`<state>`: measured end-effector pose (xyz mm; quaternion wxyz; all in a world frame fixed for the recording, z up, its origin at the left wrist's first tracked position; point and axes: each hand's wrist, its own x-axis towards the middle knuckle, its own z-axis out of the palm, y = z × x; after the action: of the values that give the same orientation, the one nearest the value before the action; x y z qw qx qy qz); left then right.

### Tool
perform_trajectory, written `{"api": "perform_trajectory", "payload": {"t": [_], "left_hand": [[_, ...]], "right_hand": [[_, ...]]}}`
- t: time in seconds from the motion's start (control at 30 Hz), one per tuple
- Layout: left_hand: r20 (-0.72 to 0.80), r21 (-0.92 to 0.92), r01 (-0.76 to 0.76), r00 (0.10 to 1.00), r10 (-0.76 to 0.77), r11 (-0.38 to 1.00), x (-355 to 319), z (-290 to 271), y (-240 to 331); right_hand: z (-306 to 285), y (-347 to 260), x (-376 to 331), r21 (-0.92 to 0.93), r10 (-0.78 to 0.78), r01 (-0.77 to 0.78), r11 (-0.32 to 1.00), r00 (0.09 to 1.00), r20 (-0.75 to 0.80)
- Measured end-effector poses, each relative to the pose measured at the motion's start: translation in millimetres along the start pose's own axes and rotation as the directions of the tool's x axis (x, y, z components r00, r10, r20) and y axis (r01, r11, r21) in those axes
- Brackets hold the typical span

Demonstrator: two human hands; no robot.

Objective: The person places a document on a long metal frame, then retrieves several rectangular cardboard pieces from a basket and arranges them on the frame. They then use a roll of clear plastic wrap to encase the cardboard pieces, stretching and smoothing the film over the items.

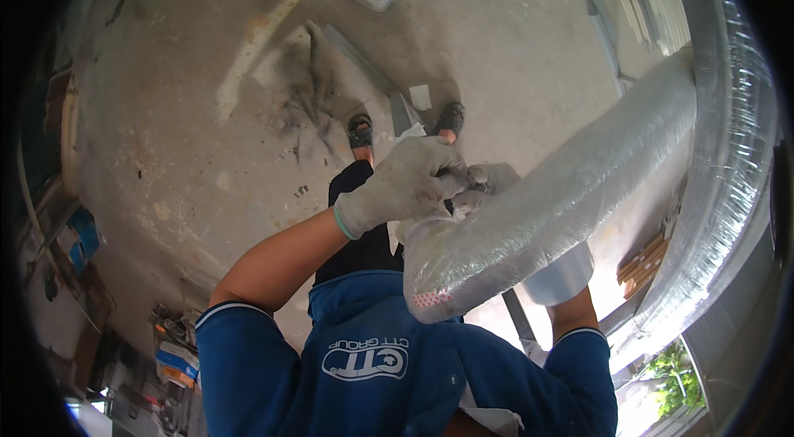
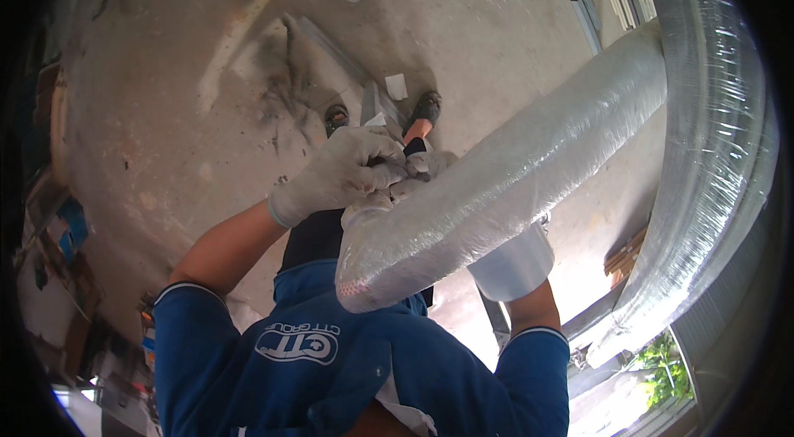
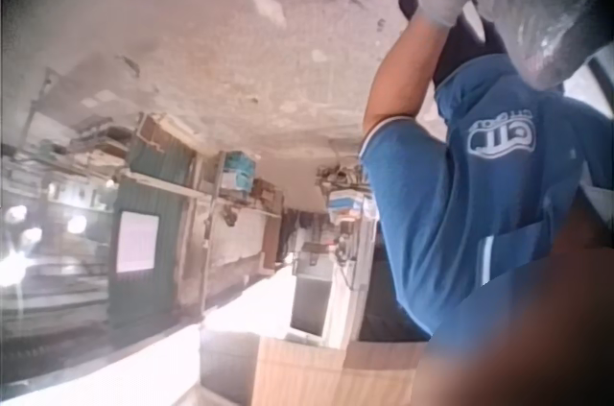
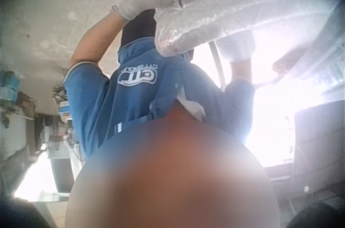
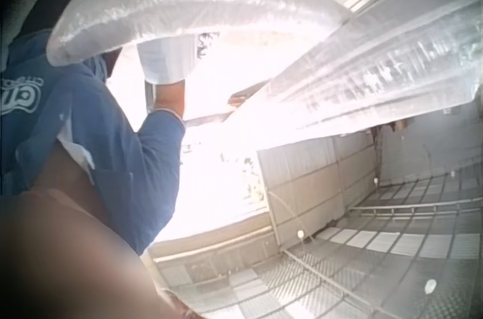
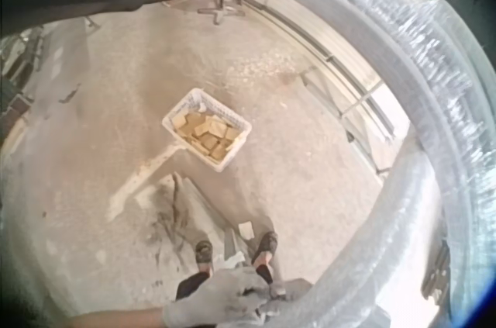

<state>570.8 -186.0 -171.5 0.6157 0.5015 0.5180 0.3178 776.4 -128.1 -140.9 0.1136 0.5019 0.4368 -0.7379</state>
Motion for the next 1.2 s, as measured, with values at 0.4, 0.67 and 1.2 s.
{"api": "perform_trajectory", "payload": {"t": [0.4, 0.67, 1.2], "left_hand": [[-0.067, -0.606, 0.3, 0.903, -0.424, 0.737, -33, -28, -5], [0.052, -0.611, 0.32, 0.929, -0.367, 0.724, -41, -12, -5], [0.377, -0.728, 0.464, 0.886, -0.271, 0.504, -136, 34, -31]], "right_hand": [[58, 58, -29, 0.007, -0.185, 0.191, 0.982, 0.961, -0.207], [44, 79, -39, 0.188, -0.122, 0.175, 0.966, 0.957, -0.263], [120, 115, -38, 0.542, -0.201, 0.172, 0.823, 0.98, -0.005]]}}
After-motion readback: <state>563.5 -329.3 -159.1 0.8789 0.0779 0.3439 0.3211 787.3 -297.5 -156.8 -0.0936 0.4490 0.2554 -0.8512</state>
